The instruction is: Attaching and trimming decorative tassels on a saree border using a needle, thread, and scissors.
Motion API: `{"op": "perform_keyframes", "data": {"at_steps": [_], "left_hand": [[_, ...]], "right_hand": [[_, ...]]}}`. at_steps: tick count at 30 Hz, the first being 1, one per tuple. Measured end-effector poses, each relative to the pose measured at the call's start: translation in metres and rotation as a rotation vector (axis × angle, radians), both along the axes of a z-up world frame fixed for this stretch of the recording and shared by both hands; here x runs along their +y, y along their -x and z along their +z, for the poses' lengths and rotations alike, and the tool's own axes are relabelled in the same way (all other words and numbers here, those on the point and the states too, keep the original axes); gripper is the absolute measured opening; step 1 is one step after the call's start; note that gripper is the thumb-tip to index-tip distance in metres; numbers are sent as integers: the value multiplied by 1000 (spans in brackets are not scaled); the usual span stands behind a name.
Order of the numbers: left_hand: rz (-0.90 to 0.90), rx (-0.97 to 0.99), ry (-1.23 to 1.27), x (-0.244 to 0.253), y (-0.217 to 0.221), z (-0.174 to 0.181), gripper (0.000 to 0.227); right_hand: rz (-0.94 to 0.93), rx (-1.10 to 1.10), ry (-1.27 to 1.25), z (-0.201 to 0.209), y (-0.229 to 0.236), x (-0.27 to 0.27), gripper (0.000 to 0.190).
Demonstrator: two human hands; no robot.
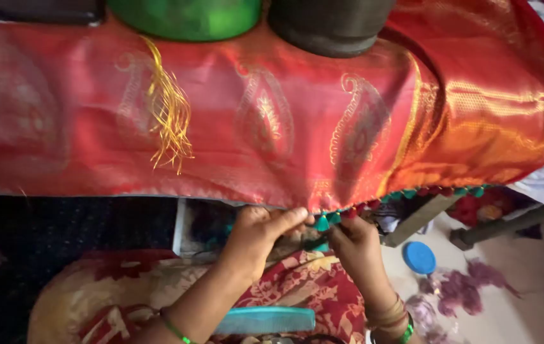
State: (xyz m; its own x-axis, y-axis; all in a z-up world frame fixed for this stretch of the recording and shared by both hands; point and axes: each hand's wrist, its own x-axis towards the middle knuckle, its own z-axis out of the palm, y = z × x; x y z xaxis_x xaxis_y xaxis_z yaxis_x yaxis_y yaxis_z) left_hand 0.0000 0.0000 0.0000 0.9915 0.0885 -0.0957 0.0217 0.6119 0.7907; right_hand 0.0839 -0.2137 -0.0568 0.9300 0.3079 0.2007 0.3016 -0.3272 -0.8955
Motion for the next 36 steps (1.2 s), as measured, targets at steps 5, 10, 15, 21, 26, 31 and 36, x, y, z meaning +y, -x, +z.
{"op": "perform_keyframes", "data": {"at_steps": [5, 10, 15, 21, 26, 31, 36], "left_hand": [[33, -74, -112, -1, 12, 2, 13], [26, -188, -167, 4, 17, 10, 9], [5, -227, -173, 2, 20, 18, 11], [-32, -222, -150, 1, 24, 25, 13], [-51, -237, -172, 7, 20, 8, 18], [-175, -206, -9, 0, 18, 2, 33], [103, -226, -294, 4, 15, -8, 33]], "right_hand": [[135, 270, -331, 30, 14, 25, 16], [151, 203, -355, 28, 25, 21, 21], [117, 13, -210, 12, 24, 11, 19], [132, -123, -242, 26, 29, 22, 13], [202, 54, -418, 50, 47, 47, 11], [160, 359, -888, 74, 75, 76, 5], [-235, -691, -27, 86, 108, 66, 13]]}}
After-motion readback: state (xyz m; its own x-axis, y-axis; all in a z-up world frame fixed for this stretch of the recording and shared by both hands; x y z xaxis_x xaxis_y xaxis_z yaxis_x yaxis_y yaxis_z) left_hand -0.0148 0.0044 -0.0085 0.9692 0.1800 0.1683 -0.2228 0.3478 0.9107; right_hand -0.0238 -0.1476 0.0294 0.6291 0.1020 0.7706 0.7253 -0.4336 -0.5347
